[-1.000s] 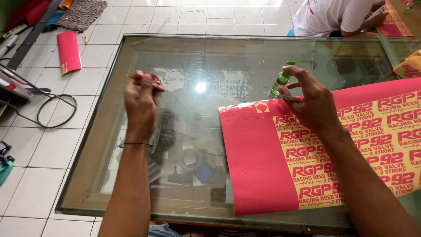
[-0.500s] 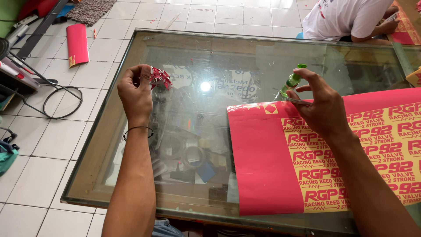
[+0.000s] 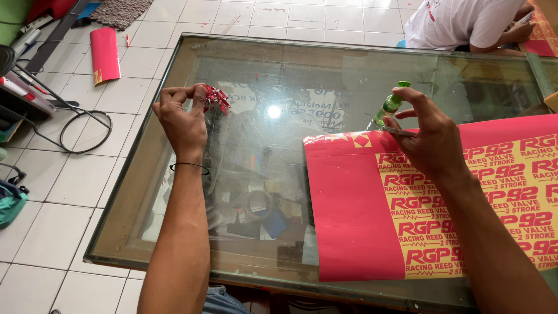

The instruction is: The person uses a silver craft knife to carefully cut out individual red and yellow stickers from a larger sheet placed on a glass table. They trace the outlines of the text and logos, then peel away the excess material to separate the stickers.

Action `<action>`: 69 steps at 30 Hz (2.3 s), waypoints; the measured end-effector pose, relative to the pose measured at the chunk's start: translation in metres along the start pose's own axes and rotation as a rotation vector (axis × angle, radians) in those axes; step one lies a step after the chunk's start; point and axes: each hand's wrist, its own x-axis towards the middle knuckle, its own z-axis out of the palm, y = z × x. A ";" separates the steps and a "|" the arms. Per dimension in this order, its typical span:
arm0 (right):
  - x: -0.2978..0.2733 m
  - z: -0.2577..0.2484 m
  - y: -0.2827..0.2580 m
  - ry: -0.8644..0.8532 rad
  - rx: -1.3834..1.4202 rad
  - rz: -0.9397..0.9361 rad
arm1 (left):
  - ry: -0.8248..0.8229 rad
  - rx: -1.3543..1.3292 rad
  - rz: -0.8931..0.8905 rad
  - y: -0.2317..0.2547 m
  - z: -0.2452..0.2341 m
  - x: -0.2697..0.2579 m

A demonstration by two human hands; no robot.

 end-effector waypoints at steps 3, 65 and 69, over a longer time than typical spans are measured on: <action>0.001 -0.001 -0.001 -0.006 -0.004 0.001 | 0.034 0.006 -0.018 -0.001 0.001 0.000; 0.025 0.008 0.013 0.097 0.135 0.087 | -1.314 -0.396 0.796 0.157 0.010 -0.111; 0.015 -0.031 -0.017 0.134 0.182 0.154 | -1.346 -0.400 0.758 0.158 0.009 -0.109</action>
